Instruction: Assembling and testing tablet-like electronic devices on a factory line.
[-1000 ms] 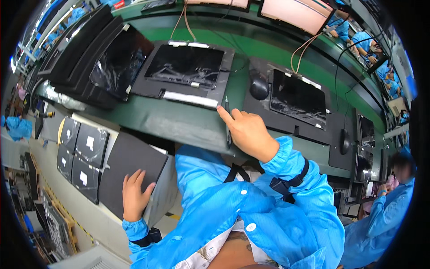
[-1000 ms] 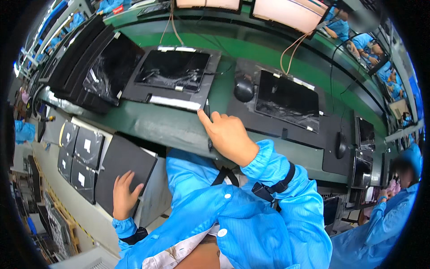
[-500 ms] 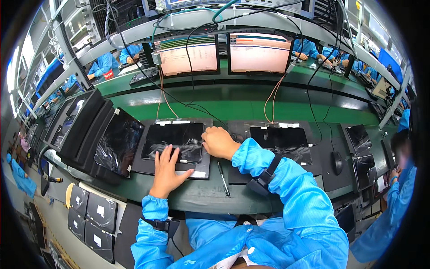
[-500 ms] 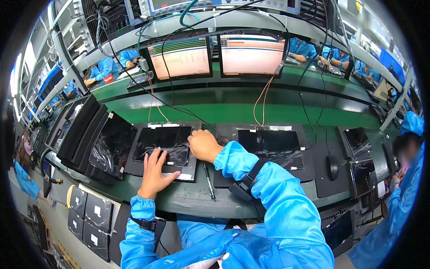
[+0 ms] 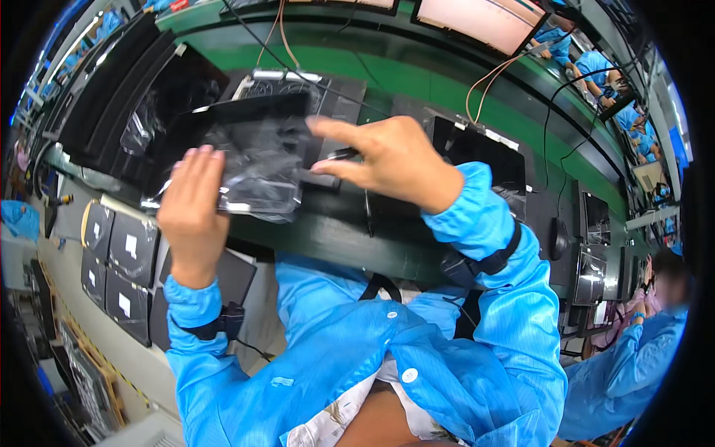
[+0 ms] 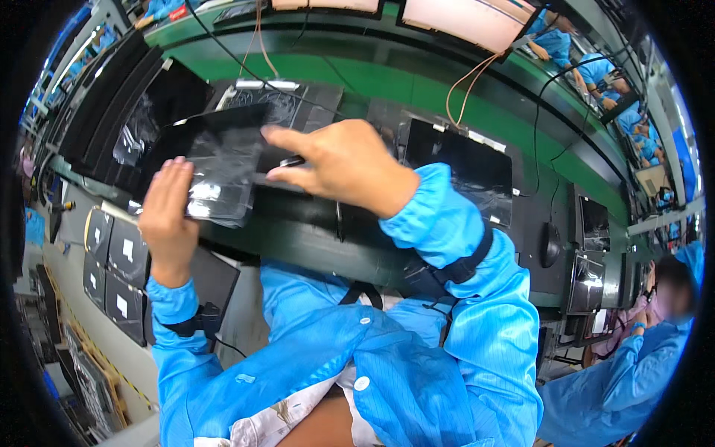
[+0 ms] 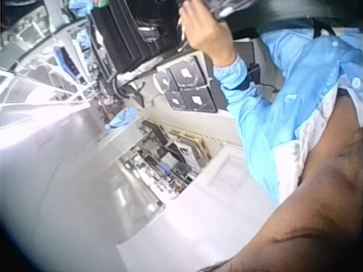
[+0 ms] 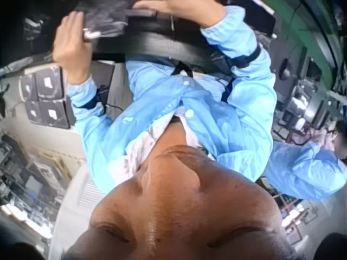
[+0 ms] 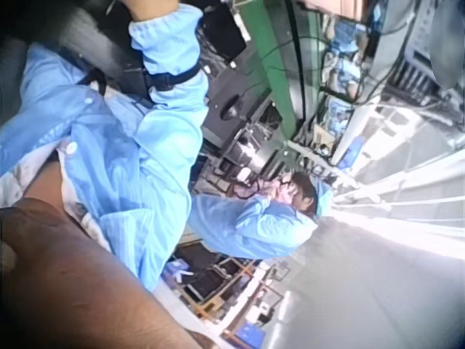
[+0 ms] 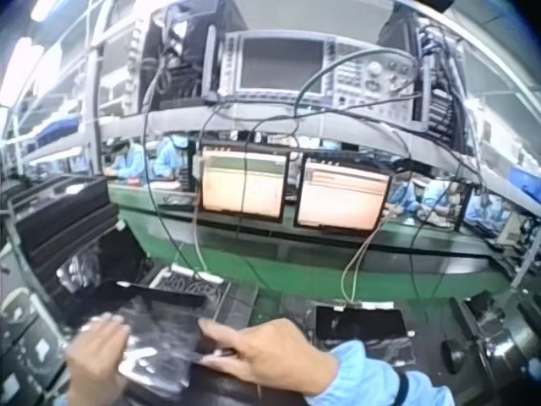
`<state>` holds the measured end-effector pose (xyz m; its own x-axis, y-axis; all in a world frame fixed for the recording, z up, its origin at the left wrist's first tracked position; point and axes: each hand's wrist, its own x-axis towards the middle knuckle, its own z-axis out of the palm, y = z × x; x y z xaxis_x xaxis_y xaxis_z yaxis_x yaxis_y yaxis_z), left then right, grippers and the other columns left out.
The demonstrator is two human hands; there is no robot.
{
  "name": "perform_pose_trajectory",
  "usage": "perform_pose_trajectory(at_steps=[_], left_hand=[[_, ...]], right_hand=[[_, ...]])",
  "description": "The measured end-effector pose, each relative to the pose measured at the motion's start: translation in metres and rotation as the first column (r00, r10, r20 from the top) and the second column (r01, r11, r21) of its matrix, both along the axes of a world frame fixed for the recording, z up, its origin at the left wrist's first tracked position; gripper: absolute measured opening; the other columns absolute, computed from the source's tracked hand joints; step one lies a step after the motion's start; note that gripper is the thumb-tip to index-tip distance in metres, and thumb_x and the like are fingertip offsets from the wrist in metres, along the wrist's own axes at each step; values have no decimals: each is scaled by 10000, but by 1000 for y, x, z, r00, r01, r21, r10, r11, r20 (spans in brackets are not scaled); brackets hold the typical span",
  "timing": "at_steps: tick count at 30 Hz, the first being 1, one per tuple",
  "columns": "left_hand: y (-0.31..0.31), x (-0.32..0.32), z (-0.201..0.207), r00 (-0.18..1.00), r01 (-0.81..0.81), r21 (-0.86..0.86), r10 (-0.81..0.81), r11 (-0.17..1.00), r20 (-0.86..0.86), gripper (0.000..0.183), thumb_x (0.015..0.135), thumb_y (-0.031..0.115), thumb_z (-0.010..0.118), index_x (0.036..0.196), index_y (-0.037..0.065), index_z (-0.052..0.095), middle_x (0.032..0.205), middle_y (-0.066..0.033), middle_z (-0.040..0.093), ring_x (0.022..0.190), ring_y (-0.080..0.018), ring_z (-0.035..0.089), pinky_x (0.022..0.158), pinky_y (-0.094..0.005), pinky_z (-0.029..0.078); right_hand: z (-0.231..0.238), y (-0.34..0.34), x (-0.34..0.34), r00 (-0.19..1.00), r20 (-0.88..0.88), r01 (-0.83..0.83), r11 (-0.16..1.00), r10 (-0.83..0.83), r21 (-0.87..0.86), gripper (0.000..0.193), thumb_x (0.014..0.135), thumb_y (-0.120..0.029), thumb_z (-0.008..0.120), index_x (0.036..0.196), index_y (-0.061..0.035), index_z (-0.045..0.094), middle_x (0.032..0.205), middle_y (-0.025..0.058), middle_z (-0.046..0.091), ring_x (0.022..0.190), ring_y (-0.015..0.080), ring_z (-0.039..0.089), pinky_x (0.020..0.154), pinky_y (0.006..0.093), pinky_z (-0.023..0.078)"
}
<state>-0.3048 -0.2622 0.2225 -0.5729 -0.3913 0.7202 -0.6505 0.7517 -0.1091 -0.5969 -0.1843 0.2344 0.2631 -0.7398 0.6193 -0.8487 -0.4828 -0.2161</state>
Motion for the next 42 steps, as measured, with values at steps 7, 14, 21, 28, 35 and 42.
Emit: perform_pose_trajectory(at_steps=[7,14,21,28,35,42], left_hand=[[99,141,-18,698,-52,617,470,785,-540,266,929,-26,675,1190,-77,681,1136,-148,729,1047,-201,687,926,-327,538],[131,87,-91,125,880,440,804,181,-581,487,904,64,724,1345,-35,544,1200,-135,671,1060,-233,678,925,-350,554],[136,52,-94,200,932,362,847,-10,-493,533,881,26,701,1372,-45,505,1240,-183,640,1104,-285,664,962,-386,552],[137,28,-93,409,863,471,796,-180,-446,543,858,-5,707,1367,-25,520,1249,-161,644,1117,-261,650,962,-385,535],[144,8,-101,510,801,568,711,-188,-484,490,857,7,736,1316,-28,567,1204,-139,675,1076,-220,656,931,-353,529],[147,12,-98,542,780,601,670,-176,-507,511,850,18,742,1323,-11,550,1215,-125,663,1101,-216,646,956,-348,515]], right_hand=[[-18,50,1,926,-375,-5,996,37,85,413,806,-211,706,1159,-1,671,1061,126,612,1171,299,582,998,475,429],[-65,66,4,639,-746,-139,982,189,130,192,823,-136,600,954,-8,658,1064,115,635,1149,294,597,1029,447,453],[-69,103,23,818,575,-86,990,7,110,172,871,38,683,1033,2,640,962,98,621,746,171,630,654,283,515],[-100,114,44,884,380,146,934,-271,326,190,870,-142,799,995,-16,729,808,71,570,679,140,614,577,285,474],[-102,104,90,636,730,-95,914,-249,394,176,886,-121,764,1013,-4,729,857,81,685,671,146,626,590,271,484],[-108,101,95,753,632,-64,937,-180,344,101,891,-87,718,968,-21,716,900,120,710,739,248,698,662,345,547]])
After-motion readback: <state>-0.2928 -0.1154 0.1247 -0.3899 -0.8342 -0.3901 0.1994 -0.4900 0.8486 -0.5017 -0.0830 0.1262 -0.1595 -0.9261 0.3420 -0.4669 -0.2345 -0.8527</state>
